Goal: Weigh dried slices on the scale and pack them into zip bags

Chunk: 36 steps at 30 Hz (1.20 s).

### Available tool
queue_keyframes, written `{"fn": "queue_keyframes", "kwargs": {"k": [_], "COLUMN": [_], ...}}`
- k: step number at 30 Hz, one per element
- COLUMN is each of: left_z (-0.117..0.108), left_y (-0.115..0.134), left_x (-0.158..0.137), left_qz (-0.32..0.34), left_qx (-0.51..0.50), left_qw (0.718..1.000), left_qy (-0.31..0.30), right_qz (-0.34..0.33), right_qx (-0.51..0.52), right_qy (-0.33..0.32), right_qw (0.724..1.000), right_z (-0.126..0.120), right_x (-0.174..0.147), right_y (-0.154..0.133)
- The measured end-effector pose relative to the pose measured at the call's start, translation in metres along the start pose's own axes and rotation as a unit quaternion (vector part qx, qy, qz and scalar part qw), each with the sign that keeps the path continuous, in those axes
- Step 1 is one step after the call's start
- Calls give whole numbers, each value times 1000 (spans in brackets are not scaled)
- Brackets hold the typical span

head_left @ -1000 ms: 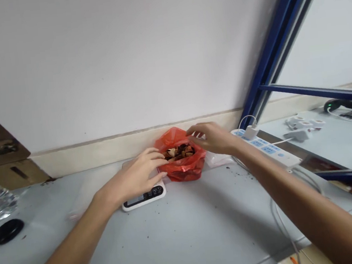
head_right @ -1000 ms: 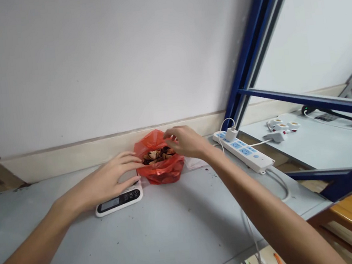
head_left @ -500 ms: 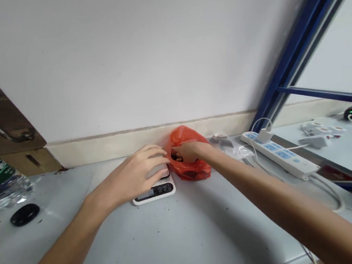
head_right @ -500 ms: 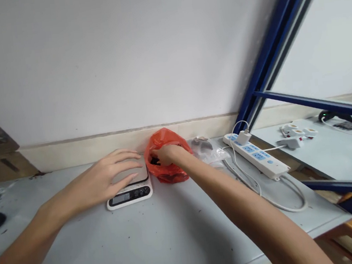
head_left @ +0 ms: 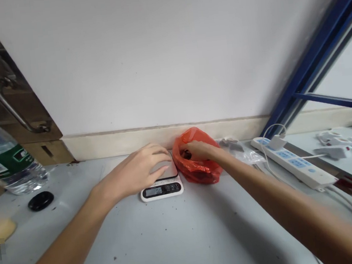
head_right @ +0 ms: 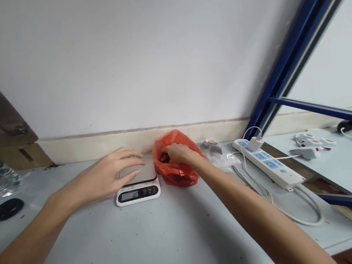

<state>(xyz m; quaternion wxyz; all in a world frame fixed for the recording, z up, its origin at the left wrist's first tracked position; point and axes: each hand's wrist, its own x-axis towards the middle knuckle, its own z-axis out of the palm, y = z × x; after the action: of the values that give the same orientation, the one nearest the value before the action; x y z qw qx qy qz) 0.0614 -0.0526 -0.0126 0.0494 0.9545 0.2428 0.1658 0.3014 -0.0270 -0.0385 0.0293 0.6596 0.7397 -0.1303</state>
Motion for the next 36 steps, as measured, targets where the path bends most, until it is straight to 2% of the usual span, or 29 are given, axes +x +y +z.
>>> {"fn": "queue_keyframes", "kwargs": {"k": [5,9,13,16,19,24,28,31,36], "left_z": [0,-2,-10,-19,-26,-25,-14,-5,5], "left_y": [-3,-9,-15,-21,-28,-42,-51,-52,-54], "left_x": [-2,-3,-5,-8,-11,-15,-15,-14,-15], "left_qz": [-25,-41,-87,-138,-187,-257,-280,-269,-245], "left_qx": [-5,0,-2,-5,2,22,25,25,14], "left_qw": [999,998,993,981,963,924,914,917,929], "left_qy": [-21,-47,-83,-137,-194,-283,-293,-293,-277], "right_qz": [-26,-47,-58,-69,-119,-196,-152,-117,-141], "right_qx": [22,75,117,139,166,177,109,59,13], "right_qy": [-17,-15,-1,32,46,16,-24,-50,-73], "right_qw": [999,996,991,987,978,964,982,990,987], "right_z": [-8,-31,-60,-77,-85,-71,-45,-30,-21], "right_x": [-1,-13,-28,-35,-35,-19,0,10,15], "right_y": [8,22,34,30,8,-53,-88,-97,-93]}}
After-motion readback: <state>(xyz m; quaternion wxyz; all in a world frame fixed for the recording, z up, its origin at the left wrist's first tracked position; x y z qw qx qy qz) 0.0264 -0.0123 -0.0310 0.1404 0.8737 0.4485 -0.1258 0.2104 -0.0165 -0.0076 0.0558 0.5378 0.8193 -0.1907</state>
